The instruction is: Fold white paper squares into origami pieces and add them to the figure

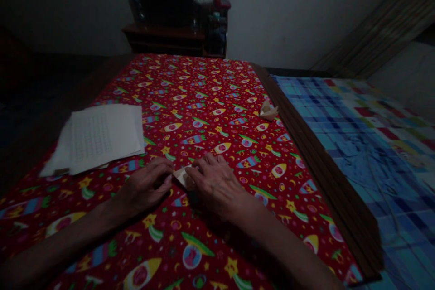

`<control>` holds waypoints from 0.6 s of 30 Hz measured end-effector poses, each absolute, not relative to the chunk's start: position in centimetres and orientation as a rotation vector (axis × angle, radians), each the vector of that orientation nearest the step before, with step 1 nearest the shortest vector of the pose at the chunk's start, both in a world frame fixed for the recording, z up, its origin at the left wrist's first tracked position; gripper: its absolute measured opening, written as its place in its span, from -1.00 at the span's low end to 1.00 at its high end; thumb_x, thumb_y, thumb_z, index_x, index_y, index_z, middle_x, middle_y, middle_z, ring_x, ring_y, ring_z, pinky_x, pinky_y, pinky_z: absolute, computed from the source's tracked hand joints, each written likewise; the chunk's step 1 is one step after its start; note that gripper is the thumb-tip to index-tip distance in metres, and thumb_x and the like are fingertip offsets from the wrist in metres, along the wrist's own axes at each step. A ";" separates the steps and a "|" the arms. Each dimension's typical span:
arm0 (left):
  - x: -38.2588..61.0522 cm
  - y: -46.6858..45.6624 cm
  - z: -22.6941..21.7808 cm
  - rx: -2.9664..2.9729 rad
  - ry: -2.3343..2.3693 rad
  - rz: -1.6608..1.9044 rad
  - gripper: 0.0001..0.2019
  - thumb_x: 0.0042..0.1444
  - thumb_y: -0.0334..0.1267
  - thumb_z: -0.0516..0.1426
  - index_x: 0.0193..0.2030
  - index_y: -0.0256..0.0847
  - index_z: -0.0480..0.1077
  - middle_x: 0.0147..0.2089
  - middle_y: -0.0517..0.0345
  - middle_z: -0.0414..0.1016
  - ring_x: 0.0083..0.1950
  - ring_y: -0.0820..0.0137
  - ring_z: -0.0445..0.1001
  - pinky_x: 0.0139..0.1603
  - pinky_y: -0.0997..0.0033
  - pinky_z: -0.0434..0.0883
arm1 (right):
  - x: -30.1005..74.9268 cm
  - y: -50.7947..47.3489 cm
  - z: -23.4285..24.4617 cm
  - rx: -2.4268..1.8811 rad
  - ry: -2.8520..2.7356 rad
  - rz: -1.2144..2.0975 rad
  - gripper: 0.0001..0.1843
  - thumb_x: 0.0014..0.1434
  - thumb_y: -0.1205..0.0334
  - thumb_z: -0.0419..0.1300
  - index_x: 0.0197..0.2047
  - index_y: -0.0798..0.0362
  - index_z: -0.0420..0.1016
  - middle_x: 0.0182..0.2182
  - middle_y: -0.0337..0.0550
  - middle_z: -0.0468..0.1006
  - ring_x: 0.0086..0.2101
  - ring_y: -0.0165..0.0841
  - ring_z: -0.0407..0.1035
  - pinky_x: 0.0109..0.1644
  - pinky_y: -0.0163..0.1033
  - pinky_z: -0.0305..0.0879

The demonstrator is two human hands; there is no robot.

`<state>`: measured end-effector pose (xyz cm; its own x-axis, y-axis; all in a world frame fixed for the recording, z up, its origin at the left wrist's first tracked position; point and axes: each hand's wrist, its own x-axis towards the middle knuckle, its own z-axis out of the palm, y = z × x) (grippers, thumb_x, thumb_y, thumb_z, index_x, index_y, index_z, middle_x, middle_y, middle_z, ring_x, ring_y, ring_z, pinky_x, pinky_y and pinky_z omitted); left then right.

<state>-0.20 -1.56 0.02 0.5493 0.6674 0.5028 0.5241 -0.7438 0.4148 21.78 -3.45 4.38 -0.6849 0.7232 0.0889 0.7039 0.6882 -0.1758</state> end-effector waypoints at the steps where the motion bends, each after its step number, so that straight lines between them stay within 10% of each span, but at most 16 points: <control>1: -0.2 -1.6 0.0 2.567 1.007 0.964 -0.87 0.13 -0.52 0.01 -0.29 -0.21 0.21 -0.26 0.12 0.35 -0.21 0.41 0.39 -0.21 0.46 0.37 | 21.4 -3.6 4.4 -1.201 -2.761 0.171 -0.69 0.18 0.36 0.09 0.02 0.07 0.31 -0.12 -0.03 0.39 -0.12 -0.23 0.17 -0.01 -0.04 0.14; 18: -0.4 -1.5 -0.6 2.506 0.960 0.960 -0.86 0.14 -0.52 -0.01 -0.25 -0.20 0.22 -0.26 0.14 0.34 -0.18 0.42 0.38 -0.16 0.44 0.37 | 21.8 -1.9 -0.5 -1.149 -2.480 0.292 -0.90 0.17 0.32 0.14 -0.23 -0.05 0.42 -0.29 -0.09 0.42 -0.24 -0.27 0.29 -0.19 -0.17 0.23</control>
